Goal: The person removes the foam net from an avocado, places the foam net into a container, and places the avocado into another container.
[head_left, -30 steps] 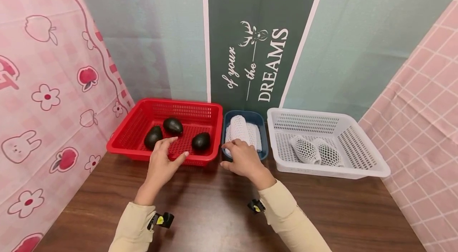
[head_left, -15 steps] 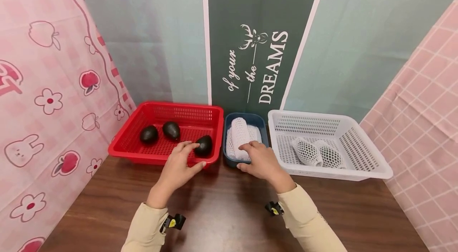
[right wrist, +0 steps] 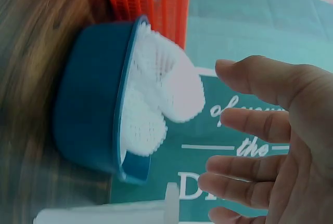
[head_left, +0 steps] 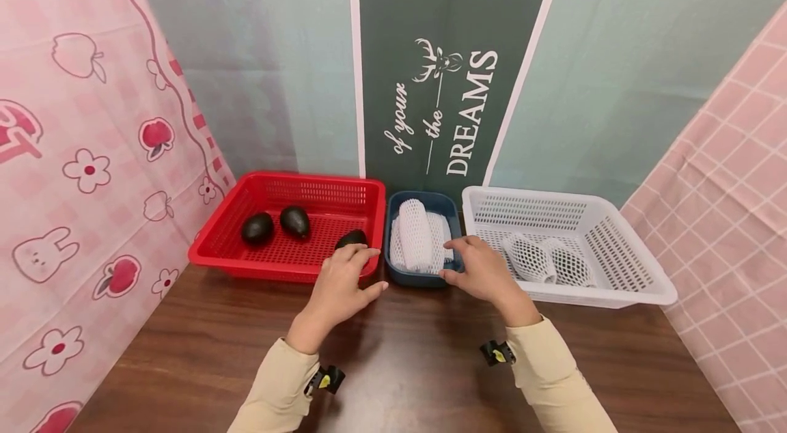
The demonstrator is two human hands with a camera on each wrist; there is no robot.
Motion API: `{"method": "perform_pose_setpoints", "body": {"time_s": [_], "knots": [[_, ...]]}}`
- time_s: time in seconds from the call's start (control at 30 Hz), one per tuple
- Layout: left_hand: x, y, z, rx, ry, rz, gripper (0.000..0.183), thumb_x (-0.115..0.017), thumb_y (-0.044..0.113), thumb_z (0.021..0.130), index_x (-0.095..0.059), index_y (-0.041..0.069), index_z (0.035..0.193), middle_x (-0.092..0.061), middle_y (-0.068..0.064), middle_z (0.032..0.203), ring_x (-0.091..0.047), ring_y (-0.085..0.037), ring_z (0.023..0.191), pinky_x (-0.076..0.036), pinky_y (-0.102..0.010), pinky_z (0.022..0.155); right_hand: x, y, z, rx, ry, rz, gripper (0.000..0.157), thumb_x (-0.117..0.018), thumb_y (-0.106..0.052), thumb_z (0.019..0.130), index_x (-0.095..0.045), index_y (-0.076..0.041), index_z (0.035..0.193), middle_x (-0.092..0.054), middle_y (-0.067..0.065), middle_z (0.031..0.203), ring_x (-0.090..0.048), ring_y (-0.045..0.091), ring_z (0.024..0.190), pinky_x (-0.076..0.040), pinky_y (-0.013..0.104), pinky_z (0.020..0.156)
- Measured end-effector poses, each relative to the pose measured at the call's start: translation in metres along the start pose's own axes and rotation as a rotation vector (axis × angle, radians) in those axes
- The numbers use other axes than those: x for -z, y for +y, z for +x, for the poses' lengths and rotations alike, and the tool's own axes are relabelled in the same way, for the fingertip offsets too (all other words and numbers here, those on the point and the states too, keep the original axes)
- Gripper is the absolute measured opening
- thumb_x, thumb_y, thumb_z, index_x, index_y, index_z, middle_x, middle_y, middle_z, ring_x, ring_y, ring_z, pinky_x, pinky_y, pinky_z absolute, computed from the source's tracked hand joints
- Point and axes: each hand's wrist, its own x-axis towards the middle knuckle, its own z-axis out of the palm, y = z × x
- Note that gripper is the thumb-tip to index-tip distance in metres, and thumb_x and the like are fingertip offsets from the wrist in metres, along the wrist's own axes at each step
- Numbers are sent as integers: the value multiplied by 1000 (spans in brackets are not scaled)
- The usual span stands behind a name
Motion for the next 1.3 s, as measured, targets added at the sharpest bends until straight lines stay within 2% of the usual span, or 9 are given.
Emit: {"method": "perform_pose_setpoints", "body": {"time_s": [0.37, 0.73, 1.0, 1.3], "knots": [[-15, 13, 8, -65, -49, 77, 52, -78, 35, 72, -63, 9, 114, -58, -12, 113, -52, -29, 106, -42, -47, 82, 4, 29, -12, -78, 12, 30, 47, -73, -28, 78, -61, -1, 115, -56, 23, 113, -54, 39, 99, -43, 52, 80], [-29, 24, 8, -100, -110, 70, 50, -76, 35, 74, -63, 12, 115, -57, -11, 114, -50, -26, 107, -41, -43, 84, 4, 66, -18, -141, 11, 82, 43, -69, -19, 82, -58, 2, 119, -56, 28, 110, -54, 43, 100, -42, 56, 78], [-39, 27, 9, -152, -77, 81, 45, -76, 35, 75, -63, 14, 111, -58, -5, 107, -53, -23, 100, -42, -39, 78, 6, 89, -19, -198, 9, 101, 43, -66, -18, 84, -57, 5, 119, -54, 31, 110, -51, 47, 101, -40, 57, 80], [-48, 33, 13, -163, -110, 113, 44, -74, 37, 76, -63, 14, 112, -58, -5, 106, -52, -22, 100, -42, -39, 80, 12, 104, -20, -226, -13, 81, 43, -64, -18, 84, -56, 7, 118, -53, 33, 110, -50, 47, 102, -40, 58, 81]]}}
